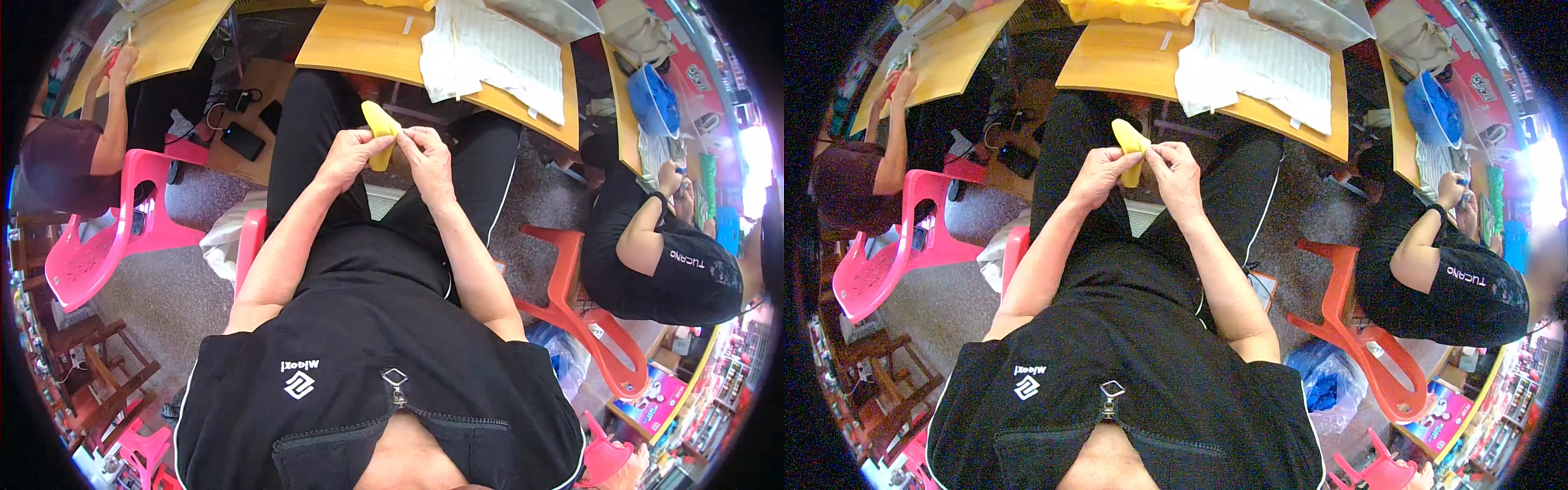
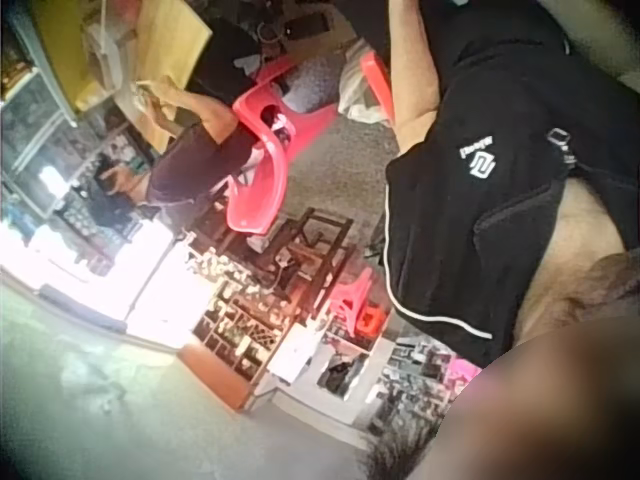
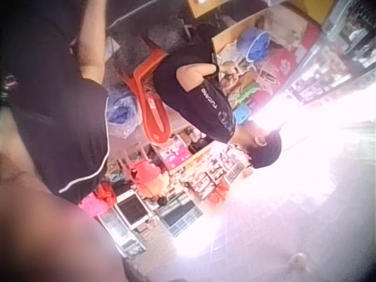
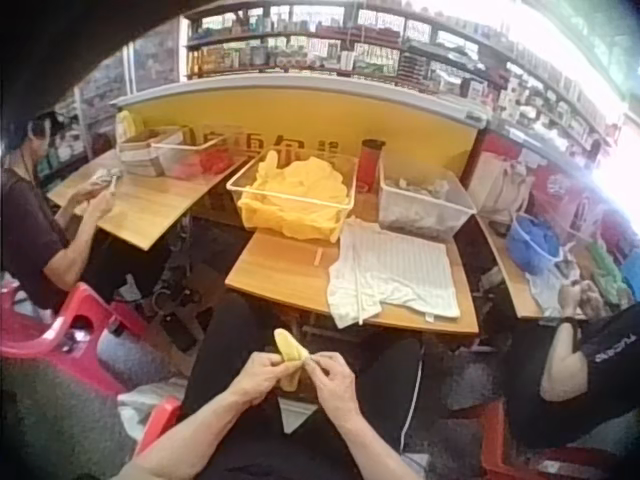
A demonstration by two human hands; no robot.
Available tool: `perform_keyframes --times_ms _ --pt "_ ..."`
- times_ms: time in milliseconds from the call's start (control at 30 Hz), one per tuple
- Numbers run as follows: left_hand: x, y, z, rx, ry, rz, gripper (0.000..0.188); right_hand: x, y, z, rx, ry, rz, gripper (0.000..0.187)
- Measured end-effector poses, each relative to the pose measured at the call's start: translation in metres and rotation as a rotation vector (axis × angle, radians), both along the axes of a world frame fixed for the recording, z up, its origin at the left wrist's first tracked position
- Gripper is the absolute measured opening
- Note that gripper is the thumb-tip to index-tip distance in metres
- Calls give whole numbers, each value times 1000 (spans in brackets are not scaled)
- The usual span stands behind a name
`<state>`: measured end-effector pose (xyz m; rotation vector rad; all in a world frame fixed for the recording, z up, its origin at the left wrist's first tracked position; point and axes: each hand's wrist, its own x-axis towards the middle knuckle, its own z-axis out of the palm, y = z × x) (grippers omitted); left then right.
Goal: Assembling small yellow clay or wax figurine components, likely for a festival or craft.
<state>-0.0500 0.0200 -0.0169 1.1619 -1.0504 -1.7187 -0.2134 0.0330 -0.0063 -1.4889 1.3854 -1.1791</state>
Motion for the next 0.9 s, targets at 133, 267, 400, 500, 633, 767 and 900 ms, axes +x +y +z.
perform_keyframes --times_ms 133,267,400,500,633,767,900 --pt "4 -2 11 -25 -55 -22 24 -7 -8 -14 158 -305 155 25" --pt "3 4 9 -14 18 -108 24 -5 -9 -17 288 -576 287 27" --pt "8 0 7 2 -123 -192 21 0 -6 -15 317 -630 197 25" --pt "1 4 3 80 -106 -125 23 4 -7 -14 306 -629 84 24" --pt "1 1 -12 133 -81 -165 25 5 -7 -21 304 -519 -3 25" --pt "11 2 -18 185 121 -246 26 -7 -9 -20 563 -536 184 29" --pt "14 3 -2 276 121 -346 27 -7 -8 -23 590 -529 265 20"
